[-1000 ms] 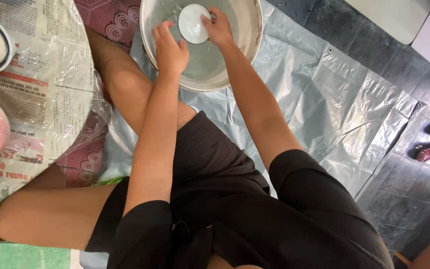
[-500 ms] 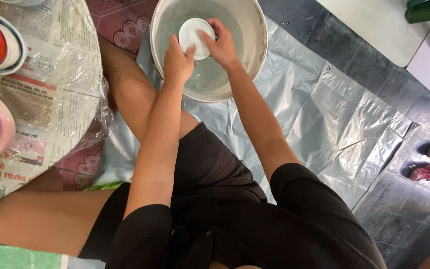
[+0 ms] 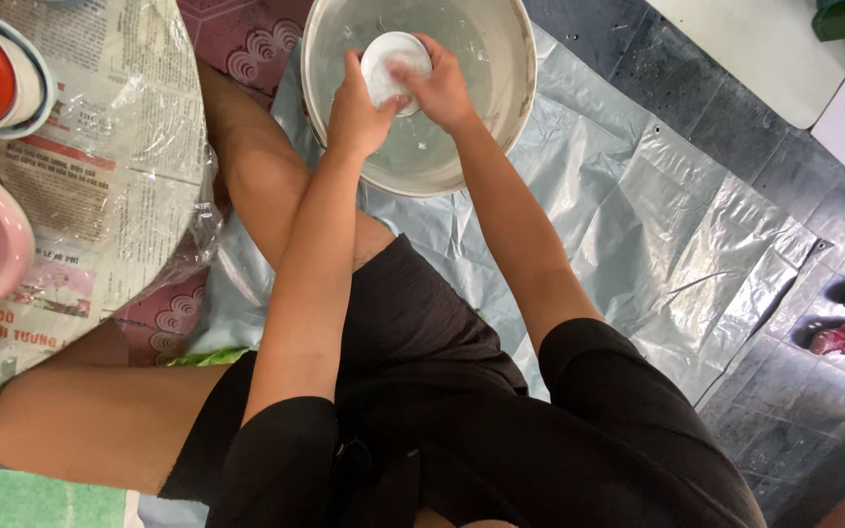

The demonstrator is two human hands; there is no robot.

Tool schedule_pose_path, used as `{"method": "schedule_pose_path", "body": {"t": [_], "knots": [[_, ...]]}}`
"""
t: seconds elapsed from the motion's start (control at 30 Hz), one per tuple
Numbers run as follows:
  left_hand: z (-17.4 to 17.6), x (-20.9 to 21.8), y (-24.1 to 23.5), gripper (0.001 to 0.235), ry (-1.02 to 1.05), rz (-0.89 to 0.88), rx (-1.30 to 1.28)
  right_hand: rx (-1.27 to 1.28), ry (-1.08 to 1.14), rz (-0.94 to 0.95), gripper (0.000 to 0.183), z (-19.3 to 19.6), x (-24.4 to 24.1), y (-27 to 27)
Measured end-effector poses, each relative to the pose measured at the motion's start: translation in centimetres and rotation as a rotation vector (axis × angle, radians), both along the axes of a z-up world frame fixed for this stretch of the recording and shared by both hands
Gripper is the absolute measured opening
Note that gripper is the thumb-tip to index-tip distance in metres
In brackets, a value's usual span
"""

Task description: The person washes various ceramic dishes, including bowls, plates, and cups, by hand in a white bucket of water. They rinse each item and place it on a nearby table covered with plastic and newspaper.

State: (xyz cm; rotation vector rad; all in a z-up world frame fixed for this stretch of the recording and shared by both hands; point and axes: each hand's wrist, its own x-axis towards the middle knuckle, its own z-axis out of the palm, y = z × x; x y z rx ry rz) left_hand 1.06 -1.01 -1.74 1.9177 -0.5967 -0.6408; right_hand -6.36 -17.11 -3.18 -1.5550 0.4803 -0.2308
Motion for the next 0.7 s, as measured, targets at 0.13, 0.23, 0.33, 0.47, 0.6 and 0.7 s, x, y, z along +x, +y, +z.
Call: {"method": "schedule_pose_path", "body": {"t": [0.13, 0.23, 0.33, 0.47, 0.6, 0.7], "knots": [[-0.4, 0.2, -0.3, 0.063, -0.097, 0.022, -0.028, 0.133, 0.007, -0.048, 0.030, -0.3, 0.5, 0.0], [0.1, 0.5, -0.3, 0.046, 0.204, 0.047, -0.011, 0.424, -0.074, 0.079, 0.034, 1.2, -0.2, -0.1], [1.0, 1.2, -0.1, 0.053, 0.294, 0.013, -0.138, 0.519, -0.114, 0.237, 0.052, 2.8, -0.6, -0.8], [1.5, 0.9, 0.2, 0.063, -0.107, -0.070, -0.222, 0.160, -0.103, 0.231, 0.044, 2.2, -0.7, -1.2], [1.4, 0.5, 0.2, 0.048, -0.173, -0.011, -0.094, 0.031, 0.026, 0.032, 0.027, -0.9, -0.1, -0.3], [1.5, 0.5, -0.4, 0.030, -0.139, 0.021, -0.074, 0.154, 0.151, -0.084, 0.029, -2.4, 0.4, -0.2]]}}
